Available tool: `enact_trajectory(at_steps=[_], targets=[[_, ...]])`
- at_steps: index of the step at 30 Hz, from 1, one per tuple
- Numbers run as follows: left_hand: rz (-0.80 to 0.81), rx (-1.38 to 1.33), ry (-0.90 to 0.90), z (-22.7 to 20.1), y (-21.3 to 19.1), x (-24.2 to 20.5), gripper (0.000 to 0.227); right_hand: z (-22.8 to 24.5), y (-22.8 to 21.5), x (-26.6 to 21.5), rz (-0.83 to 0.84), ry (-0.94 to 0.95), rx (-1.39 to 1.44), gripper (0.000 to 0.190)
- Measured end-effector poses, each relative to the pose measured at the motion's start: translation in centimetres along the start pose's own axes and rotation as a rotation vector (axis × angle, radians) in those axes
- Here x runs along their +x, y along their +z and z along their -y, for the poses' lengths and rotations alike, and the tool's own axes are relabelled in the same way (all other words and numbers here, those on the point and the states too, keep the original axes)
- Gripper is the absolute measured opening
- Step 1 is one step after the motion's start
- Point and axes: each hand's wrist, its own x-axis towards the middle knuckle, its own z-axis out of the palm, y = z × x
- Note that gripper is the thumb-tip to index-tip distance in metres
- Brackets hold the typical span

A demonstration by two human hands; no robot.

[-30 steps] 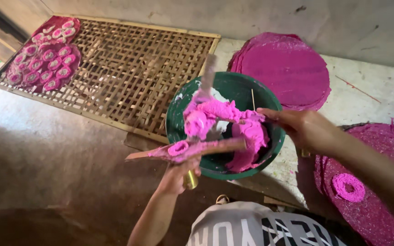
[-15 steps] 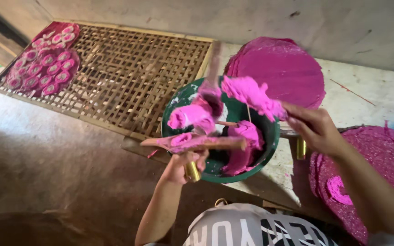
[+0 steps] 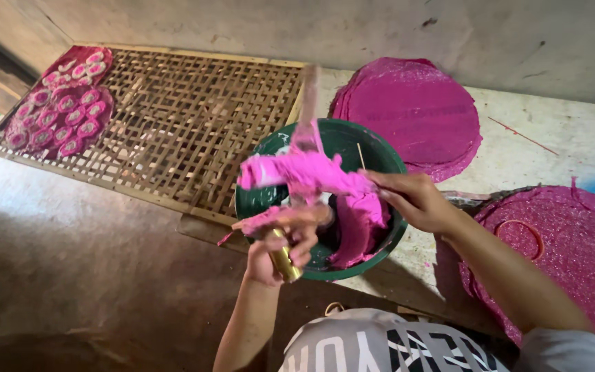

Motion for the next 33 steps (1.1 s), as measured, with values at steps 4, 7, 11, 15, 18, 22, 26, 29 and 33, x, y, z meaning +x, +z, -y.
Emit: enact_trajectory(at_steps=[4,7,11,15,18,22,26,29,33], targets=[[-0.383,0.417,0.103,-1.8,-0.1,0.4,0.05,1.6,-5.1,-1.2,0.037,0.295,0.14,0.038],[-0.754,1.238,0.079,-3.1,0.5,1.2,0.059,7.1,-10.2,2.2,0.295,0.416,-0.001,0.05],[-0.313,2.158,0.83,-2.3,2.4,2.0,0.075,14.1,-8.0,8.5,0.717,0.523,-0.728,0.044],[-0.397,2.305,0.47,-0.8,2.3,4.1,0.086,15.4,-2.6,10.4,1.015,0.359,-1.12,0.045],[-0.338,2.094,0.218,0.1,1.2,3.0,0.08,14.6,2.5,7.0,0.85,-0.276,-1.266,0.039],[-0.184,1.836,0.146,2.2,-2.1,0.3,0.057,13.6,2.0,4.0,0.676,-0.541,-1.063,0.046],[-0.592,1.39,0.15,-0.3,-6.1,0.6,0.034,15.0,-3.2,2.1,0.683,0.127,-1.067,0.052],[-0.582,1.568,0.374,0.8,-7.2,1.7,0.038,12.8,-0.4,2.5,0.206,0.018,-0.51,0.06],[-0.464,1.517,0.448,2.6,-6.6,3.7,0.037,10.4,7.8,1.4,-0.037,-0.103,-0.495,0.083]])
